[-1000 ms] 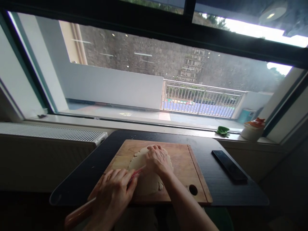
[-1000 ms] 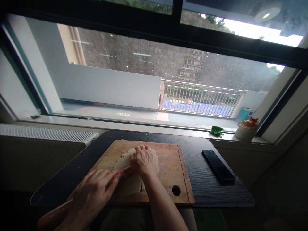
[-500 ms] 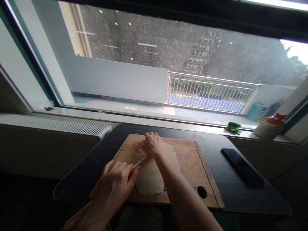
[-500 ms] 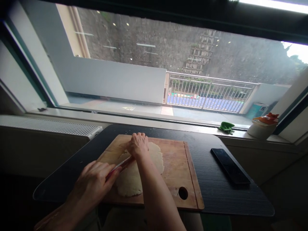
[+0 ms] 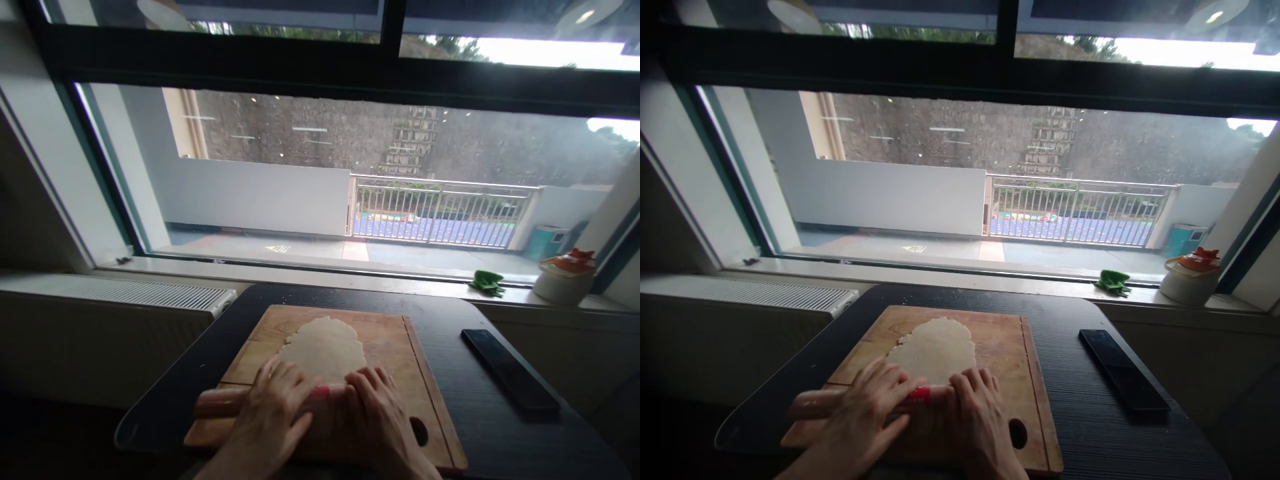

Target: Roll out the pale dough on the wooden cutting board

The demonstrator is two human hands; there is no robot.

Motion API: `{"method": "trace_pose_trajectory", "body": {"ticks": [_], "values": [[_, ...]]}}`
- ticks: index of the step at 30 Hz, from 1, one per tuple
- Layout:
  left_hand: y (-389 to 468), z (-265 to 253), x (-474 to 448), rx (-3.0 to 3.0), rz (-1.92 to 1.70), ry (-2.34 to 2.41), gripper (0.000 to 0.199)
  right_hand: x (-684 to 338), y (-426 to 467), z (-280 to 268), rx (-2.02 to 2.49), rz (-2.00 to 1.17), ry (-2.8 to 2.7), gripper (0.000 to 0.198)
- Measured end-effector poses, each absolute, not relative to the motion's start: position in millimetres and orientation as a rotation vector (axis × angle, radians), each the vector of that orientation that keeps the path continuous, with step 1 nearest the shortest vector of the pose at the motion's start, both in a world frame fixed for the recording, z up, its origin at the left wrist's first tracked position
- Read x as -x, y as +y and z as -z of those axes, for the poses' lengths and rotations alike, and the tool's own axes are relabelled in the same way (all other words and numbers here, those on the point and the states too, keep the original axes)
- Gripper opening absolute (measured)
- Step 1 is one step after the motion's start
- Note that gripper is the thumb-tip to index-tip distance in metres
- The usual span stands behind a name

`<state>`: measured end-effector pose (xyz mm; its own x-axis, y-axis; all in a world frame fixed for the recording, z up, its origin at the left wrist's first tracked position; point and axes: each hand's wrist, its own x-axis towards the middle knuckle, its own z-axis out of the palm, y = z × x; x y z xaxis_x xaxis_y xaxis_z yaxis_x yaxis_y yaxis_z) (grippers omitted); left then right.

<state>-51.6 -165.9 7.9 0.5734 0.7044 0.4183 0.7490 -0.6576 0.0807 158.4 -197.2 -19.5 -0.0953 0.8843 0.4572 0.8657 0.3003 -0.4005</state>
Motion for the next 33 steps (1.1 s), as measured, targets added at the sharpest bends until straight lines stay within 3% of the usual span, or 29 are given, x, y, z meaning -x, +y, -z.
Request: {"method": "trace_pose_trajectory", "body": {"ticks": [3, 12, 23, 33], "values": [[-139.1, -23.2, 22.5, 2.878, 0.601, -1.238, 0.027, -185.1, -200.7, 24.6, 1.674, 0.066, -1.847, 0.027], [-32.2, -17.1, -43.3, 2.523, 0.516, -1.589, 0.045, -205.2, -207.3, 26.3, 1.759, 0.125, -1.678, 0.03], [-42.9, -18.0, -39.5, 2.55, 0.651, -1.267, 0.032, -235.2, -203.5, 33.9, 1.627, 0.104, -1.682, 0.035], [-13.5, -18.1, -68.4, 2.577, 0.51, -1.682, 0.044, -236.4, -204.5, 27.7, 1.735, 0.152, -1.645, 0.028]]}}
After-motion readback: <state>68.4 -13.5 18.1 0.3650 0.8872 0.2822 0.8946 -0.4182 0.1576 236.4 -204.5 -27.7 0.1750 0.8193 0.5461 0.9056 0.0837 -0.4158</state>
